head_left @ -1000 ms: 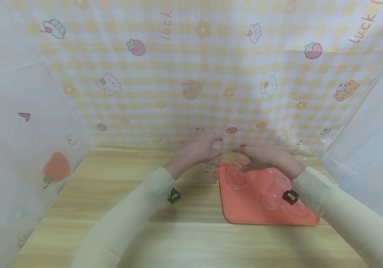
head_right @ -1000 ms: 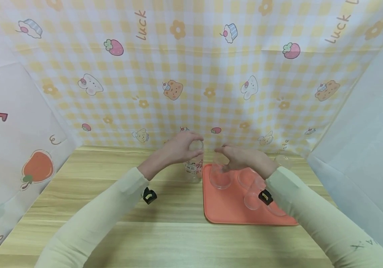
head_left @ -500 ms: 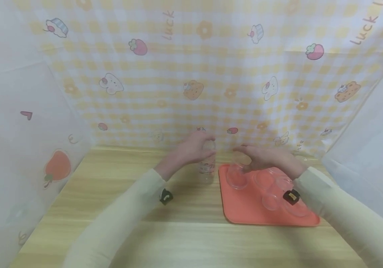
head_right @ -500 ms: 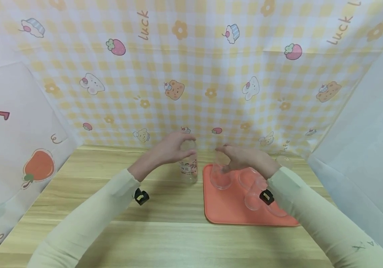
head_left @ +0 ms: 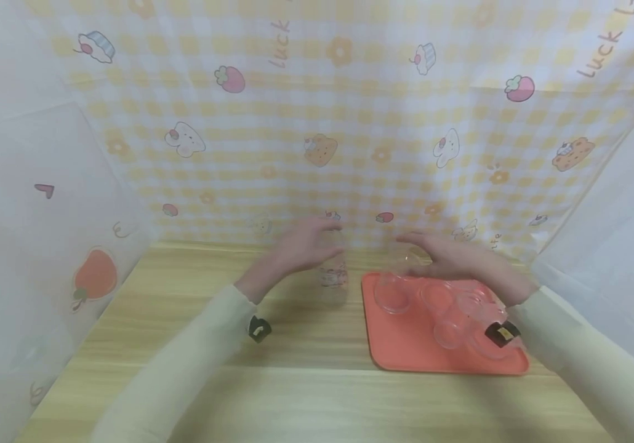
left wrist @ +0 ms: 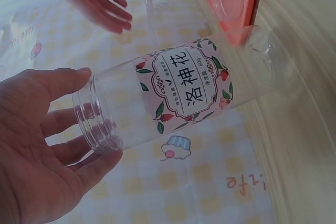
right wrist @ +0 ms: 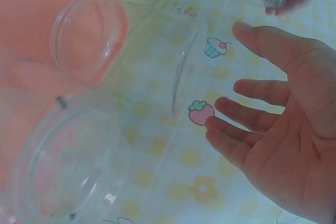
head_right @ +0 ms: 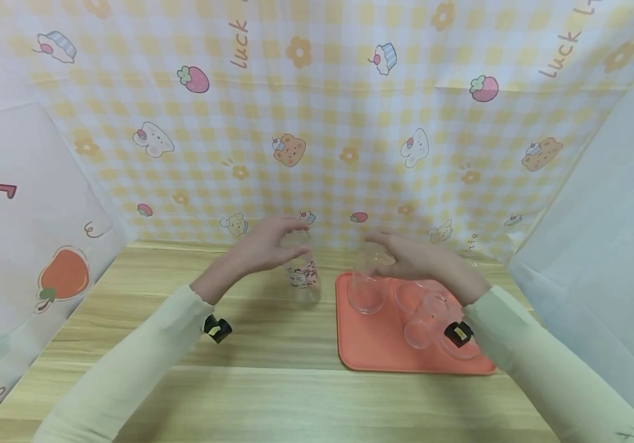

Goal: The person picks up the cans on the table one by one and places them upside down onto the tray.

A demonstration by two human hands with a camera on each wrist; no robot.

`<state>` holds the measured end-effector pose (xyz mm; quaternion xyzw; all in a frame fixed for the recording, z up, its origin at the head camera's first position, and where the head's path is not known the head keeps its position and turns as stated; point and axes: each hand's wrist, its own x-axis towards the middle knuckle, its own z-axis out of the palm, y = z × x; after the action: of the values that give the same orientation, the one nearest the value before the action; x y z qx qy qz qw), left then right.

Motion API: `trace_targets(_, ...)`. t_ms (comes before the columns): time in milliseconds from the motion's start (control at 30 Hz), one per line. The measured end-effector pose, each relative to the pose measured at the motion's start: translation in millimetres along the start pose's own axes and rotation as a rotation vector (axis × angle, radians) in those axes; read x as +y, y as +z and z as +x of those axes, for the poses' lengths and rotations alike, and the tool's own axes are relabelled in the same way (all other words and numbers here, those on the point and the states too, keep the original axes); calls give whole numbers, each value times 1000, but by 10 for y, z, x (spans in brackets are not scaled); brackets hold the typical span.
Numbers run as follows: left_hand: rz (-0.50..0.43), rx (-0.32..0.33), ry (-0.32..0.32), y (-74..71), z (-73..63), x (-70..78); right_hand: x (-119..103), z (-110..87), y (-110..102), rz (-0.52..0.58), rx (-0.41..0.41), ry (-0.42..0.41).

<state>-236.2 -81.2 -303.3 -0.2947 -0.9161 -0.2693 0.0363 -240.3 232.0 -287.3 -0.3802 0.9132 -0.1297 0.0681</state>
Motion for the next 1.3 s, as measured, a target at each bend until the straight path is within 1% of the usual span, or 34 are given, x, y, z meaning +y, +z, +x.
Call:
trace_targets(133,-20,21,-2,-25,-53,-43,8,-86,-10,-17,57,-25)
trace_targets(233,-33,27,-14,-40,-85,-70,27,-137,-10,-2,85,-33)
trace_targets(367,-46,35,-32,-72,-130,-79,72,-199,-5,18,99,-19)
trace_targets(467,-55,49,-27,-101,-164,-78,103,-246,-5,29,113,1)
trace_targets(700,-74,81,-18,-150,-217,-99,137,-372,-12,95,172,17)
trace_targets(900,-110,110,-21,-166,-248,-156,191,-489,1,156,230,-4)
trace_targets(1033,-130,138,-25,-169,-278,-206,233,-568,10,177,271,-18)
trace_targets(1133,-161,158,-28,-168,-301,-243,248,-615,15,198,292,-7)
trace_targets(1300,-211,186,-38,-173,-346,-293,251,-670,40,236,302,34)
